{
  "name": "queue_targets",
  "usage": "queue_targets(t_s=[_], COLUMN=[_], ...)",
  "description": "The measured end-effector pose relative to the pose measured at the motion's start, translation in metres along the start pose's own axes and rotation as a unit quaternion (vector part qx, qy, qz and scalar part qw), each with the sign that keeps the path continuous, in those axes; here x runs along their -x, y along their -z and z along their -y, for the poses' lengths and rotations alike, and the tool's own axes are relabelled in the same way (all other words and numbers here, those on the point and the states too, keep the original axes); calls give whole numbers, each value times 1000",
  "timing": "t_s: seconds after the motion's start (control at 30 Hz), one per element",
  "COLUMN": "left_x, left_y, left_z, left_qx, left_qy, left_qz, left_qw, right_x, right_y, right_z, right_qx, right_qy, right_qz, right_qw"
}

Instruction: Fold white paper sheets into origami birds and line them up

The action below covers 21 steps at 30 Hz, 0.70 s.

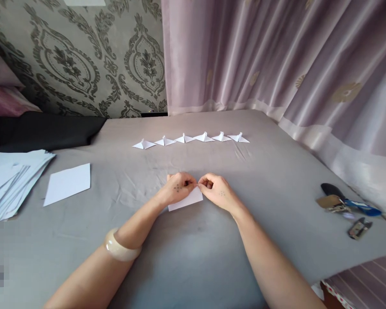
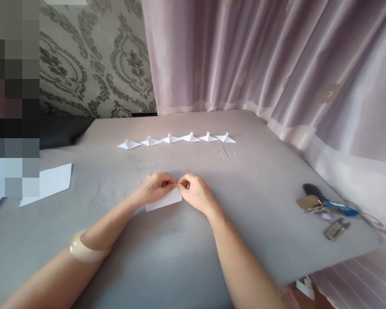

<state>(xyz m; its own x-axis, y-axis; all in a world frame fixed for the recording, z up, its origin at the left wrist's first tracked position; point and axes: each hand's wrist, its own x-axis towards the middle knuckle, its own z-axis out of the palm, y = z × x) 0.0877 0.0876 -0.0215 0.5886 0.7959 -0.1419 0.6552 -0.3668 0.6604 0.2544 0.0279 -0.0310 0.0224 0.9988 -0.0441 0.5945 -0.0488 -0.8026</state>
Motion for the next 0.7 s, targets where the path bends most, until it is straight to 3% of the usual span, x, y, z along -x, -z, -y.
queue_targets(t_s=[0.23, 0.7], left_x=[-1, -2], left_y=[1, 2], left_z=[2, 3], left_qx=[-20, -37], left_qy=[-45, -64], left_qz=[-6, 27], left_qw=[999, 997], right_x=[-2, -4], right_y=[5, 3], right_z=[-2, -9], right_qx=[-15, 1], right_qy=[24, 58], right_qz=[48, 86], right_qw=[998, 995])
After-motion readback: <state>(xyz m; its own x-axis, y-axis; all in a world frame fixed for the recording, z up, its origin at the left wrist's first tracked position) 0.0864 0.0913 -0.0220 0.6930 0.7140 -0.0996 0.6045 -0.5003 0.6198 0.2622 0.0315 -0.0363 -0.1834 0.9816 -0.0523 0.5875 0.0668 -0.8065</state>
